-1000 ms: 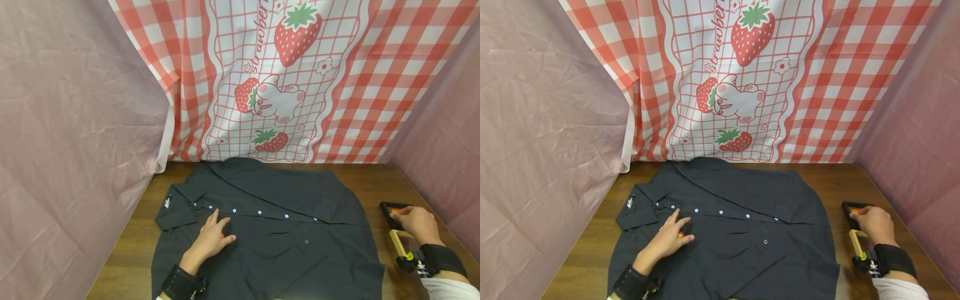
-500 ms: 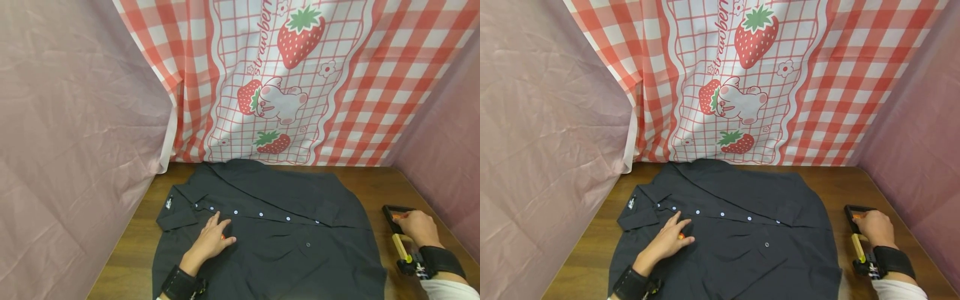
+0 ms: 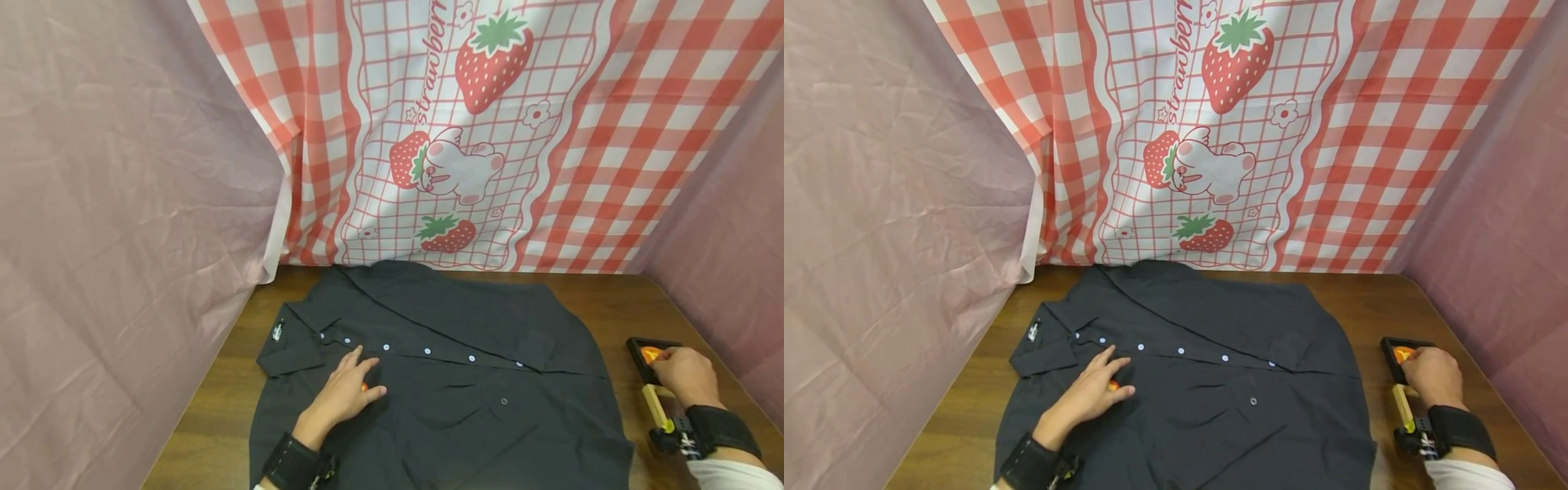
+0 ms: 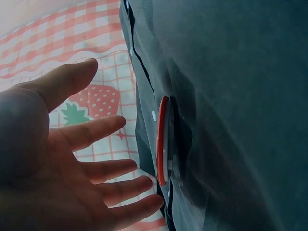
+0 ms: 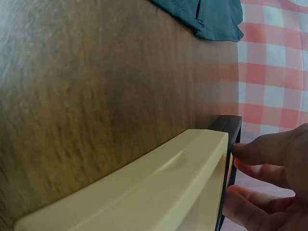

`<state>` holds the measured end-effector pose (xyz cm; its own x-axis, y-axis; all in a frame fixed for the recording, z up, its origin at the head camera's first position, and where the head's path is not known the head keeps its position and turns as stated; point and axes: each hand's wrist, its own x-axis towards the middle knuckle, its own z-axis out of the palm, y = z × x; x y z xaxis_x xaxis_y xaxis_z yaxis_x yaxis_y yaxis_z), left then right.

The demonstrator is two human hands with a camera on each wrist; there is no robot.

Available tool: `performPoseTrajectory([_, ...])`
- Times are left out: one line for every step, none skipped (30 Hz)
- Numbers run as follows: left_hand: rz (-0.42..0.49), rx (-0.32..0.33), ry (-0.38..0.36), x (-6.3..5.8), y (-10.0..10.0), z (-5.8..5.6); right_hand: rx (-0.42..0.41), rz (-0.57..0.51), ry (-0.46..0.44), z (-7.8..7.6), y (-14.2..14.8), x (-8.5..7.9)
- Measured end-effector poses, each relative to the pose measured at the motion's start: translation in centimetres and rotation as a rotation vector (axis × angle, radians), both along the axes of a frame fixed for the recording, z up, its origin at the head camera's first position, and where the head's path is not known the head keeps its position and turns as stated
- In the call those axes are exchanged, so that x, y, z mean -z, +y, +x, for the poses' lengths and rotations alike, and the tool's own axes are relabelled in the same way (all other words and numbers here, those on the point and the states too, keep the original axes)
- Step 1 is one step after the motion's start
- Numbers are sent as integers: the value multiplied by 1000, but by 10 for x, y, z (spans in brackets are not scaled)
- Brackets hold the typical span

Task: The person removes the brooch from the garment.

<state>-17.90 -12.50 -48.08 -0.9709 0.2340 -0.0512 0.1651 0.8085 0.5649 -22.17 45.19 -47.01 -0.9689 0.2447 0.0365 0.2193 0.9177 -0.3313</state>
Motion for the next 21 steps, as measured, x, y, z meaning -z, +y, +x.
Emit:
performPoseTrajectory([-2, 2, -3, 0, 0, -1, 3, 1, 11, 0, 1, 1])
performPoseTrajectory([-5, 3, -9, -1, 0, -1, -1, 3, 16, 1, 1, 2])
performPoseTrajectory([-7, 6, -12, -1, 1, -1, -7, 7, 27, 1, 2, 2])
performPoseTrajectory([-9, 7, -19, -1, 1, -1, -10, 12, 43, 1, 2, 3])
performPoseTrajectory([-10, 10, -21, -2, 1, 0, -14, 17, 51, 1, 2, 3])
performPoseTrajectory([-11, 11, -25, -2, 1, 0, -18, 19, 59, 1, 2, 3])
performPoseTrajectory([-11, 15, -25, -2, 1, 0, -20, 22, 61, 1, 1, 3])
performPoseTrajectory([-11, 18, -27, -1, 1, 0, -20, 24, 61, 1, 1, 3])
performPoseTrajectory([-9, 20, -28, -1, 1, 1, -19, 26, 59, 2, 0, 3])
performPoseTrajectory([-7, 21, -28, -1, 1, 1, -17, 25, 50, 2, 0, 2])
performPoseTrajectory([-6, 22, -28, -1, 1, 1, -15, 22, 34, 2, -1, 2])
performPoseTrajectory([-7, 22, -26, -1, 1, 1, -11, 20, 23, 2, -1, 2])
performPoseTrajectory([-7, 23, -25, 0, 2, 1, -7, 16, 8, 2, -1, 2])
performPoseTrajectory([-8, 23, -24, 0, 2, 1, -6, 12, -3, 2, -1, 2])
performPoseTrajectory([-10, 23, -22, 0, 2, 1, -3, 7, -11, 2, 0, 3])
performPoseTrajectory([-10, 23, -20, 0, 2, 1, 0, 3, -14, 2, 0, 3])
performPoseTrajectory([-12, 23, -17, 0, 2, 1, 3, -1, -12, 2, 0, 3])
performPoseTrajectory([-13, 23, -15, 0, 2, 1, 5, -5, -9, 1, 0, 3])
performPoseTrajectory([-14, 24, -14, 0, 3, 0, 6, -10, -8, 1, 1, 3])
performPoseTrajectory([-13, 23, -15, 0, 3, 0, 9, -13, -1, 1, 1, 4])
performPoseTrajectory([-13, 23, -16, 0, 3, 1, 15, -18, 4, 1, 1, 4])
